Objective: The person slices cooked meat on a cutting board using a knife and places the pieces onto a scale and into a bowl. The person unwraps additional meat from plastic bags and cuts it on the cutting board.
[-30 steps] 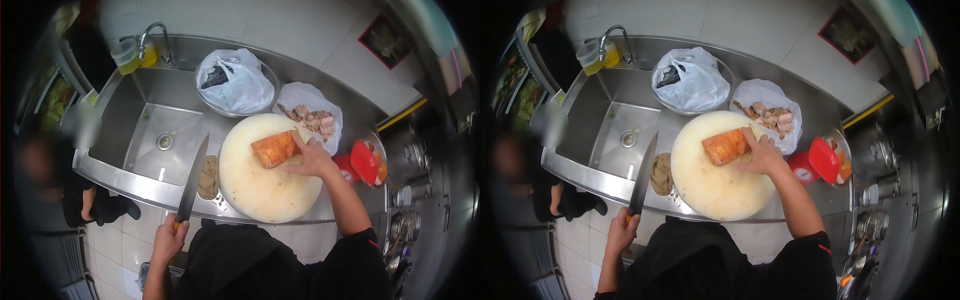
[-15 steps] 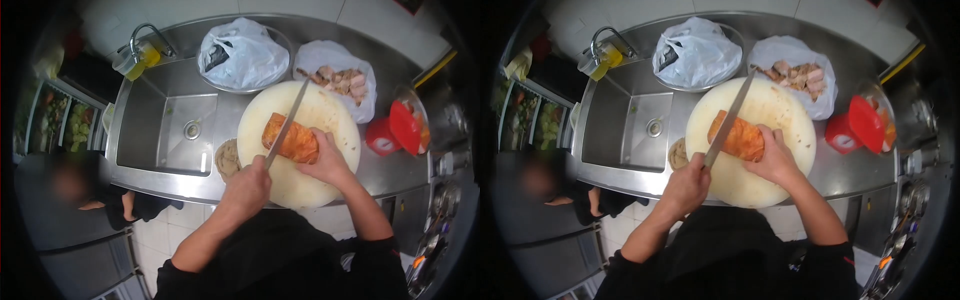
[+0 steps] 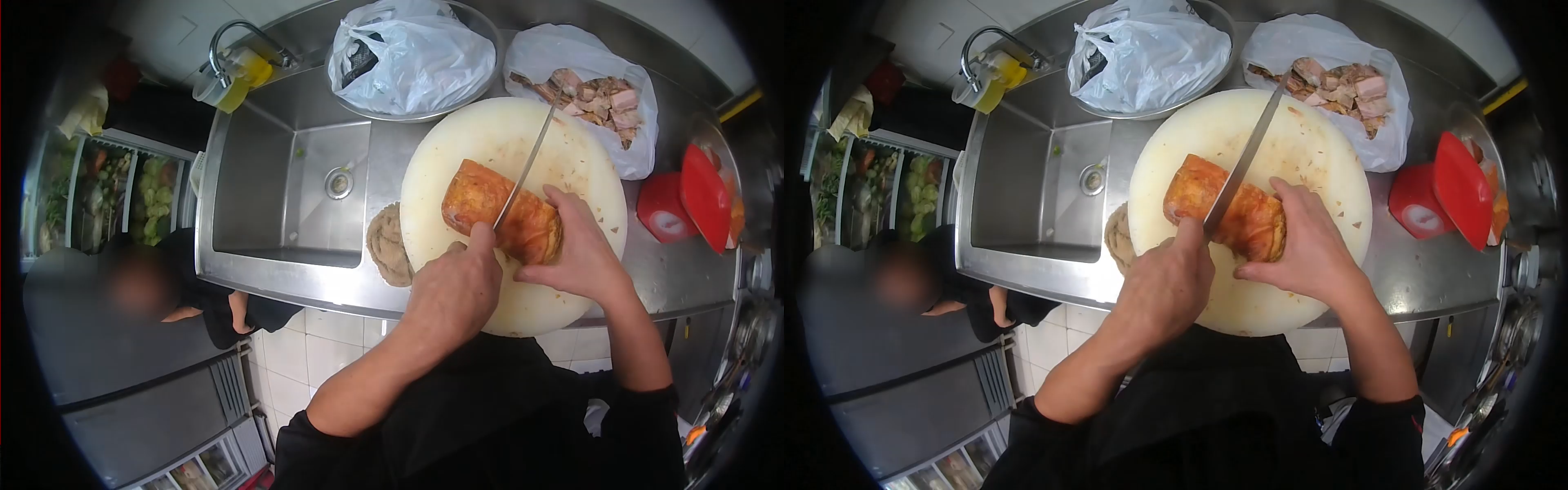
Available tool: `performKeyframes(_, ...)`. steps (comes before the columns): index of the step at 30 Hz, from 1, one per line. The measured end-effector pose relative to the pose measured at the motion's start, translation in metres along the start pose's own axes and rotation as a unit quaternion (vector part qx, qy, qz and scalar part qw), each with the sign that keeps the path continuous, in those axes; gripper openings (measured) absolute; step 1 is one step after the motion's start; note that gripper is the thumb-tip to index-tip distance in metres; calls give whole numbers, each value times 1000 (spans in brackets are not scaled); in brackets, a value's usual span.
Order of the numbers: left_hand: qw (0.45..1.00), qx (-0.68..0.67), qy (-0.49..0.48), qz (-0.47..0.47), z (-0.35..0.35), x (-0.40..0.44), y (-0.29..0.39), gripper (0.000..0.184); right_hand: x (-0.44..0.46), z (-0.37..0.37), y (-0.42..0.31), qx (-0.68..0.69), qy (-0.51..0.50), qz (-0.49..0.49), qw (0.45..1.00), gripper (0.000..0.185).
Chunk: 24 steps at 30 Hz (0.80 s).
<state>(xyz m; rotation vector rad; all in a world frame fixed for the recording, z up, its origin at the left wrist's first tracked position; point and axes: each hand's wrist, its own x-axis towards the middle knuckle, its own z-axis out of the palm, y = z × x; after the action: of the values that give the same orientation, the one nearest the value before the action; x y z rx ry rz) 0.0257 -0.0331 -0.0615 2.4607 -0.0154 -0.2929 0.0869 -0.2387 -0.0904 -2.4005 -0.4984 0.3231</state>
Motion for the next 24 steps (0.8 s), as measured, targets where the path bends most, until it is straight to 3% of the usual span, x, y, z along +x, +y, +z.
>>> performKeyframes(7, 999, 28, -18, -35, 4, 2, 6, 15, 8, 17, -2, 9, 21, -25, 999, 98)
performKeyframes(11, 987, 76, -99, -103, -3, 0, 13, 22, 11, 32, -5, -45, 52, -1, 998, 87)
performKeyframes(17, 940, 172, -217, -199, -65, -94, 23, 22, 15, 36, 4, -62, 67, -33, 995, 74)
performKeyframes(24, 947, 191, -199, -165, -53, -48, 45, 18, 15, 39, 4, -57, 68, -57, 994, 66)
